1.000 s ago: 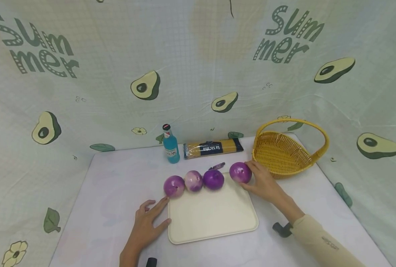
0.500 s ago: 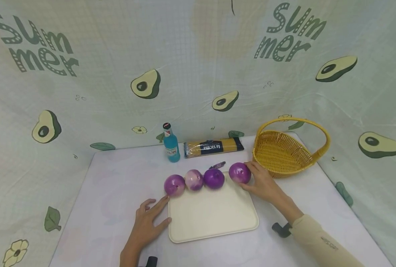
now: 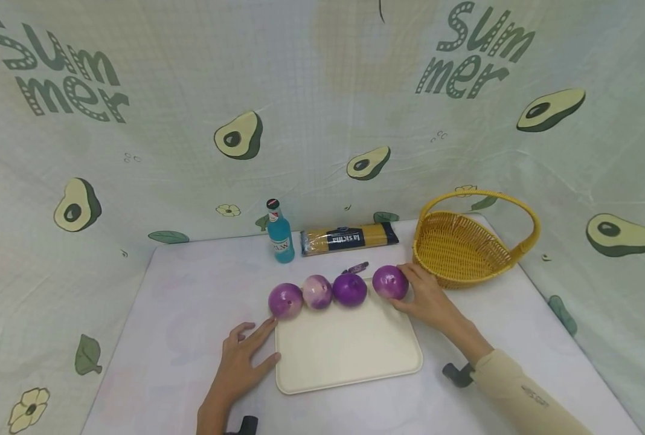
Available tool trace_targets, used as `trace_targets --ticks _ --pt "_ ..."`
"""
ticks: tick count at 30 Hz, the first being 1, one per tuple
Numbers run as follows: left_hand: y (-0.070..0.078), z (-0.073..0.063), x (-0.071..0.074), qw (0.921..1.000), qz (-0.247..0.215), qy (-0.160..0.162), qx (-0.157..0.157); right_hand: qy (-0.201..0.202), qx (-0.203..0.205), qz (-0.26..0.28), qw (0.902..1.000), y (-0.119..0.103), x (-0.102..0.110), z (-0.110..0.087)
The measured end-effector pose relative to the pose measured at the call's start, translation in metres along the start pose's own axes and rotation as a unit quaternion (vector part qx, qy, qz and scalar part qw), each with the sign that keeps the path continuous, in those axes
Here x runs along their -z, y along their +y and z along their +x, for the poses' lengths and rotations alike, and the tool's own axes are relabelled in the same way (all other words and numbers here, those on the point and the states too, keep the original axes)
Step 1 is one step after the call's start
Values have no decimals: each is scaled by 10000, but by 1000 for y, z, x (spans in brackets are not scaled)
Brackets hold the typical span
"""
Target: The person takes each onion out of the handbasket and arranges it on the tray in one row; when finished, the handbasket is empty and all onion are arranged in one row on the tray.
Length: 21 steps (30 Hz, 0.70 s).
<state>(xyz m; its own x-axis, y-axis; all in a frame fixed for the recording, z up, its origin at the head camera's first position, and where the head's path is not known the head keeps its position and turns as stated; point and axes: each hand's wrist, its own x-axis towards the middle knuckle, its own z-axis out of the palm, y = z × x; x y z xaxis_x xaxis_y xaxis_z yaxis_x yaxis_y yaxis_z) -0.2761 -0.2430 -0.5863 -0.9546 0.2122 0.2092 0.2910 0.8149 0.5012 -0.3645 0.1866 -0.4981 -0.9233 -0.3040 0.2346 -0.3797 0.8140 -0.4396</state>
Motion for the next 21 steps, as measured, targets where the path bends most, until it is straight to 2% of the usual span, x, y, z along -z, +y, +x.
trace_targets --ticks 21 --pt "3 0 2 10000 -69 61 -2 -45 -67 65 9999 -2 -4 1"
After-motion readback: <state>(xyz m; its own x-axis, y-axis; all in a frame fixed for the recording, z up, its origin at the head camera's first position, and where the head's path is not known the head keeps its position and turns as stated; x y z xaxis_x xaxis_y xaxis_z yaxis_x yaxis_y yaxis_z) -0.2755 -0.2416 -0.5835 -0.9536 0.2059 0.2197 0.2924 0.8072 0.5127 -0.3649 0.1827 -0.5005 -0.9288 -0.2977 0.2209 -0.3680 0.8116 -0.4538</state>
